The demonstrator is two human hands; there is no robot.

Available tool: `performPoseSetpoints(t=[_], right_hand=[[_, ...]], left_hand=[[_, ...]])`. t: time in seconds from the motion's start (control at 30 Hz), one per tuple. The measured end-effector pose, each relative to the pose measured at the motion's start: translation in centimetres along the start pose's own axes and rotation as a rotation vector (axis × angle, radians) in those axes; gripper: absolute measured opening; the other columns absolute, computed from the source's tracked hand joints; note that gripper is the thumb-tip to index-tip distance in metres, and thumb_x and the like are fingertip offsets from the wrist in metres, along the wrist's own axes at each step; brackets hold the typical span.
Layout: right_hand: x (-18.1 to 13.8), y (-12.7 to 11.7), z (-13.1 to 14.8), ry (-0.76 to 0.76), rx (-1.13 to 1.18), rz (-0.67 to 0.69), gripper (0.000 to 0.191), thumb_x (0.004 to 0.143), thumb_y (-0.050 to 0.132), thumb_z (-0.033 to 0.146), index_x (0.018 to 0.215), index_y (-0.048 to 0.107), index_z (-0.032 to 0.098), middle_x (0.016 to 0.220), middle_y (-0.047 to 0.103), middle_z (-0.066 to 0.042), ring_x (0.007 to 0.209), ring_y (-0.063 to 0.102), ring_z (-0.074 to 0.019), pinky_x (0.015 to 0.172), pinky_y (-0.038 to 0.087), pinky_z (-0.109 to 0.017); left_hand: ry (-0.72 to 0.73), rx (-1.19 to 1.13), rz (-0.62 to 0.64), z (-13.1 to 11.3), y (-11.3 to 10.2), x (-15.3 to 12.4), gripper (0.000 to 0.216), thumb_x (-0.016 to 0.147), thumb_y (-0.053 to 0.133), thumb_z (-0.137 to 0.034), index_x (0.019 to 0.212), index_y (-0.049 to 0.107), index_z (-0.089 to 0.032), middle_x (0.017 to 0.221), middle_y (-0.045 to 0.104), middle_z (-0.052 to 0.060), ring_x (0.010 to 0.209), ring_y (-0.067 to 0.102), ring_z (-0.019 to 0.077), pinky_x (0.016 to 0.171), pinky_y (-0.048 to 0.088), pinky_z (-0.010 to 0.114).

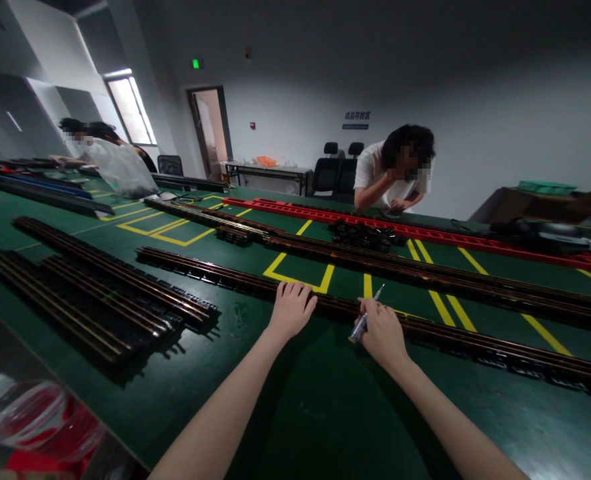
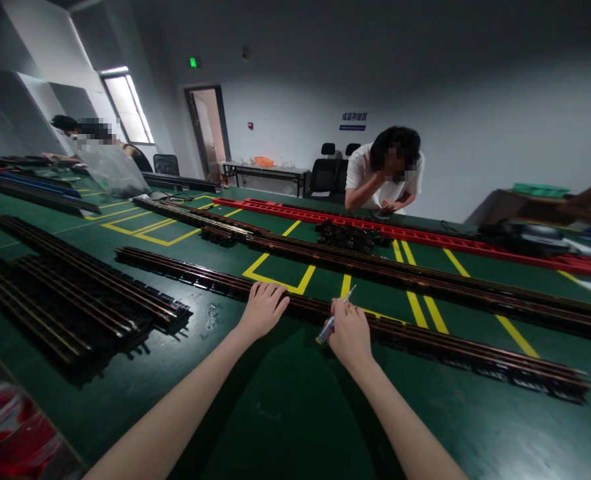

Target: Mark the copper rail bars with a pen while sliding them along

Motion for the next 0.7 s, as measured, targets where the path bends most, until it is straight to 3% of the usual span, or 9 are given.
performPoseSetpoints(t=[0.23, 0.7], right_hand=[[-0.4, -0.4, -0.7, -0.057, -0.033, -0.066, 0.021, 0.08, 0.047, 0.018, 0.1, 0.048, 0.014, 0.083, 0.063, -0.012, 0.08, 0.061, -0.0265, 0.075, 0.044, -0.037], [-0.8, -0.9, -1.0, -0.057, -0.147, -0.101, 0.022, 0.085, 0.046, 0.028, 0.096, 0.051, 0.011, 0.082, 0.063, -0.013, 0.078, 0.059, -0.0268, 0.078, 0.041, -0.039]], left_hand=[[0.011, 0.012, 0.003, 0.0, 0.0, 0.1, 0.035, 0.095, 0.034, -0.037, 0.109, 0.06, -0.019, 0.11, 0.064, 0.007, 0.107, 0.054, 0.0237, 0.102, 0.032, 0.045], [0.005, -0.052, 0.041, 0.2, -0.2, 0.0, 0.037, 0.096, 0.031, -0.037, 0.114, 0.058, -0.019, 0.116, 0.063, 0.006, 0.112, 0.052, 0.0219, 0.106, 0.03, 0.044]])
Point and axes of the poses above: each hand's wrist, its own x-axis towards the middle knuckle, its own y-axis out of the palm, z = x × y, the point moved 3 cm from there along x, towards the middle knuckle
